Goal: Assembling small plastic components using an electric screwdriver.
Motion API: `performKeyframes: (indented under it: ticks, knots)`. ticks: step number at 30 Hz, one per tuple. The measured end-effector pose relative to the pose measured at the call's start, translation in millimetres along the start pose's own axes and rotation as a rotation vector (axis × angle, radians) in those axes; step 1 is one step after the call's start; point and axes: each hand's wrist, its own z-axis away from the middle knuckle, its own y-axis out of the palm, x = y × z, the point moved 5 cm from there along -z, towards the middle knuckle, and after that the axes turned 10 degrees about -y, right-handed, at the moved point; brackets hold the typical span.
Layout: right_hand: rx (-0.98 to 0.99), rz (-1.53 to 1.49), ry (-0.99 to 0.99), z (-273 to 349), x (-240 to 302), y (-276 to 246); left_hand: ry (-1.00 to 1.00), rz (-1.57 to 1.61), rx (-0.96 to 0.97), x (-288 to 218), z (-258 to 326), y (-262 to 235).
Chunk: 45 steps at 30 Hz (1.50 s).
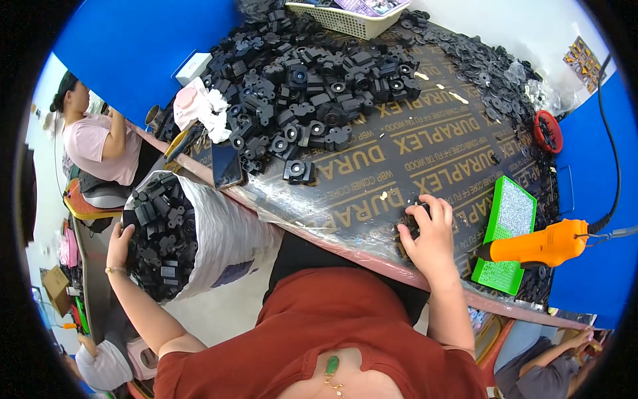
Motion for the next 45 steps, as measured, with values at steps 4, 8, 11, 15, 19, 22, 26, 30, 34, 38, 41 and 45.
performKeyframes:
  ticks: [4,8,11,15,19,22,26,30,34,38,41,45]
  knots:
    - [0.01,0.005,-0.007,1,-4,-3,-0.089,-0.22,-0.299,-24,16,-10]
    - [-0.097,-0.178,-0.054,-14,21,-13,0.326,0.114,-0.433,-149,130,-20]
    - [-0.302,-0.276,-0.319,-28,68,-31,0.735,0.679,0.15,-219,176,74]
    - [-0.367,-0.47,-0.706,-40,143,-19,0.281,1.152,1.412,-265,247,203]
    - [-0.257,-0.433,-0.784,-48,179,4,-0.012,1.383,1.571,-279,265,234]
    - [-0.213,-0.537,-0.827,-46,176,2,0.078,1.36,1.414,-262,250,220]
    - [-0.328,-0.612,-0.796,-40,143,1,0.49,0.992,0.786,-252,193,126]
    - [-0.302,-0.336,-0.508,-43,84,-29,0.41,0.263,-0.267,-164,125,-18]
    - [-0.341,-0.106,-0.188,-39,19,-53,0.172,0.076,-0.253,-45,9,-44]
    - [-0.375,-0.039,0.056,-28,-22,-84,0.038,-0.078,0.025,19,-46,-6]
    - [-0.382,0.001,0.097,-20,-33,-98,0.018,0.252,0.207,7,-39,-6]
    - [-0.388,0.008,0.13,-14,-40,-101,-0.003,0.391,0.282,-28,-12,-13]
